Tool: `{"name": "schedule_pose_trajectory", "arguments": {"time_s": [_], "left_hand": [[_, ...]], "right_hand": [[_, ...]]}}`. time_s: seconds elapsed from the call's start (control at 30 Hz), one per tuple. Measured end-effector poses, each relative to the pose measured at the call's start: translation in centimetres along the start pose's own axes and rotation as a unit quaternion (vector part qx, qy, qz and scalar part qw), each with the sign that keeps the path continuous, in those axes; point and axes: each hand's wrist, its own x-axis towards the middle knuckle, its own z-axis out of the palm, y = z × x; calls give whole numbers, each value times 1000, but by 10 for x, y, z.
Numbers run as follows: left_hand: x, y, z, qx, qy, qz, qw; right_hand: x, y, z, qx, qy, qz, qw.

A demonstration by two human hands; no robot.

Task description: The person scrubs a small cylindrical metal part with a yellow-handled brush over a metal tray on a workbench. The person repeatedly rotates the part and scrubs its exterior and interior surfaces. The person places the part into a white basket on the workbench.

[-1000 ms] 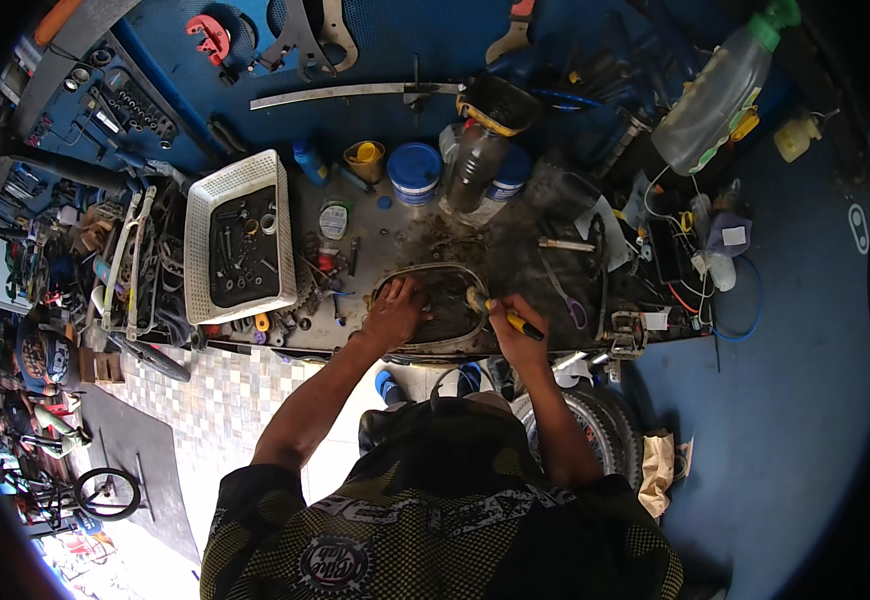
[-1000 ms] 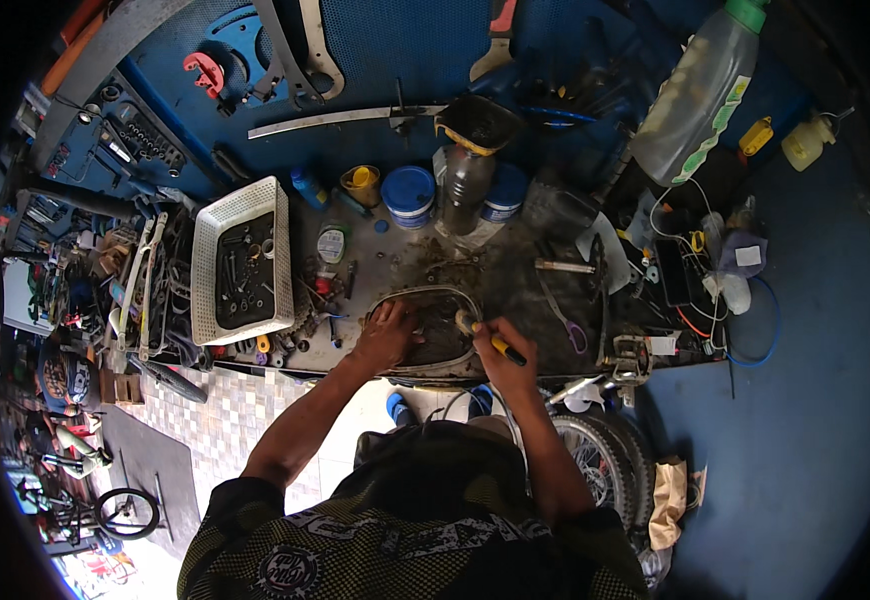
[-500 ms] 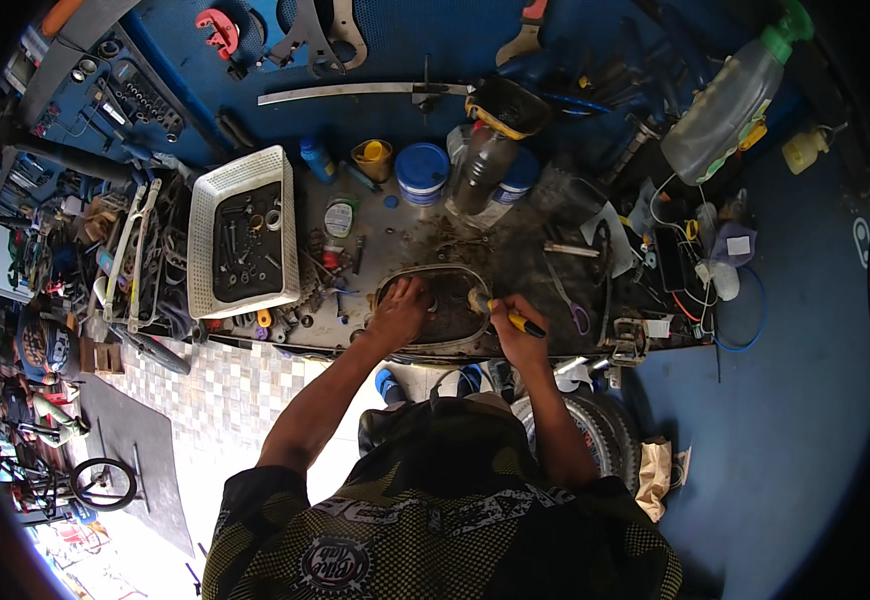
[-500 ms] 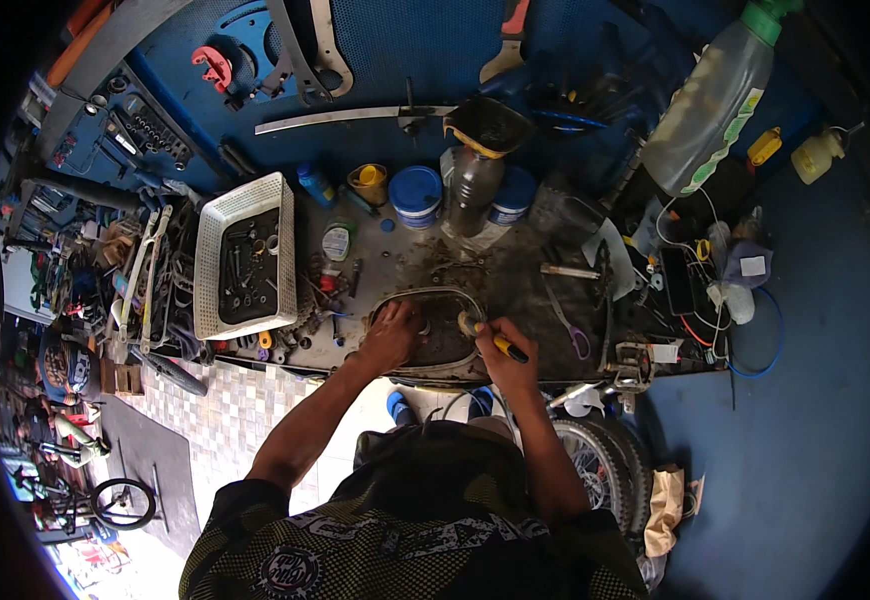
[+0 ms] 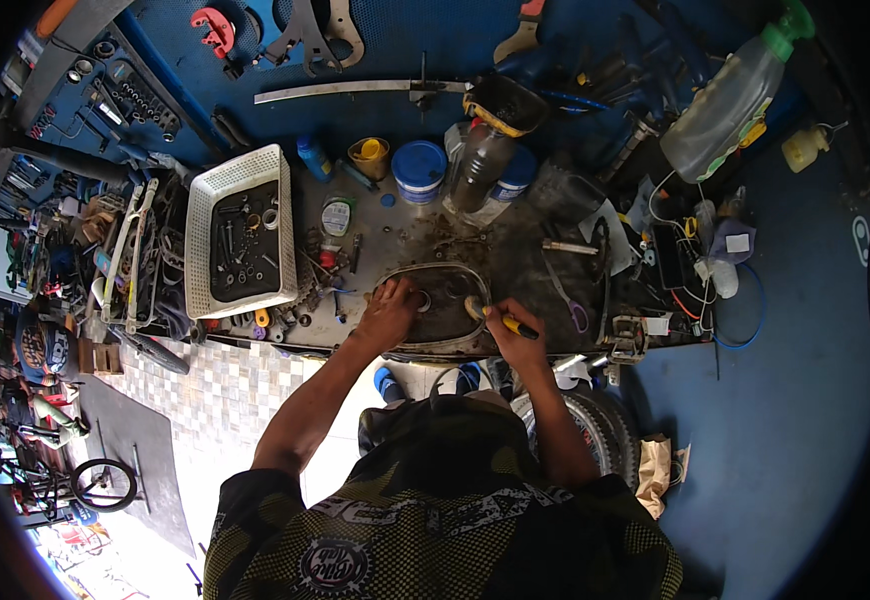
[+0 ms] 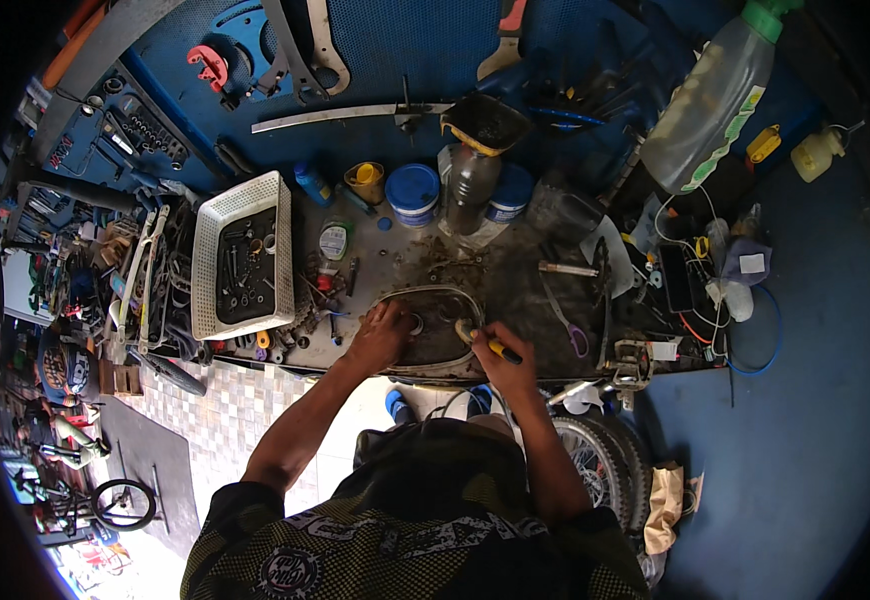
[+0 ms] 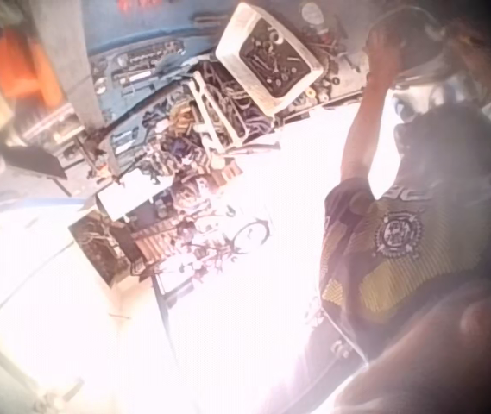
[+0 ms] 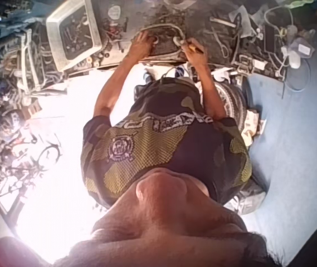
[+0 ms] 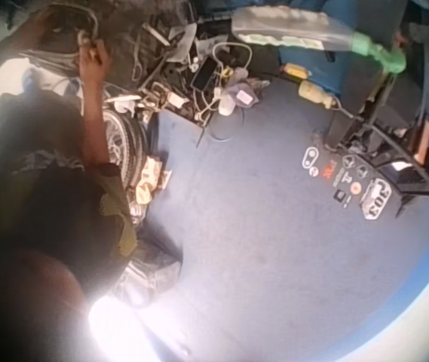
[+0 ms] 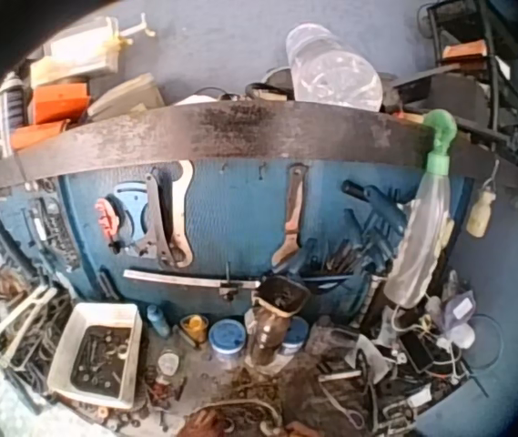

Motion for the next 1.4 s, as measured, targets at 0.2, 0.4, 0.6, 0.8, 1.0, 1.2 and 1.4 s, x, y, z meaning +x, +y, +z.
{"name": "schedule_pose_trajectory", "arguments": {"time_s": [0.2, 0.4, 0.6, 0.8, 1.0, 1.2, 1.4], "left_hand": [[-3, 1, 0, -23, -21, -16, 999], [-5, -2, 0, -9, -31, -7, 999], [-1, 1, -2, -21, -19, -8, 1000], [11, 7, 1, -19, -9, -36, 999], [9, 3, -8, 14, 15, -11, 1000], [5, 8, -13, -17, -51, -35, 998], [5, 7, -2, 20, -35, -18, 999]], "right_hand": [[-7, 2, -2, -50, -41, 12, 998], [-8, 4, 0, -59, -39, -8, 998], [-9, 10, 3, -52, -39, -11, 998], [-10, 22, 7, -43, -46, -41, 997], [-12, 31, 13, -34, -53, -25, 998], [-9, 26, 11, -42, -58, -36, 997], [-9, 20, 12, -20, -75, -36, 996]]}}
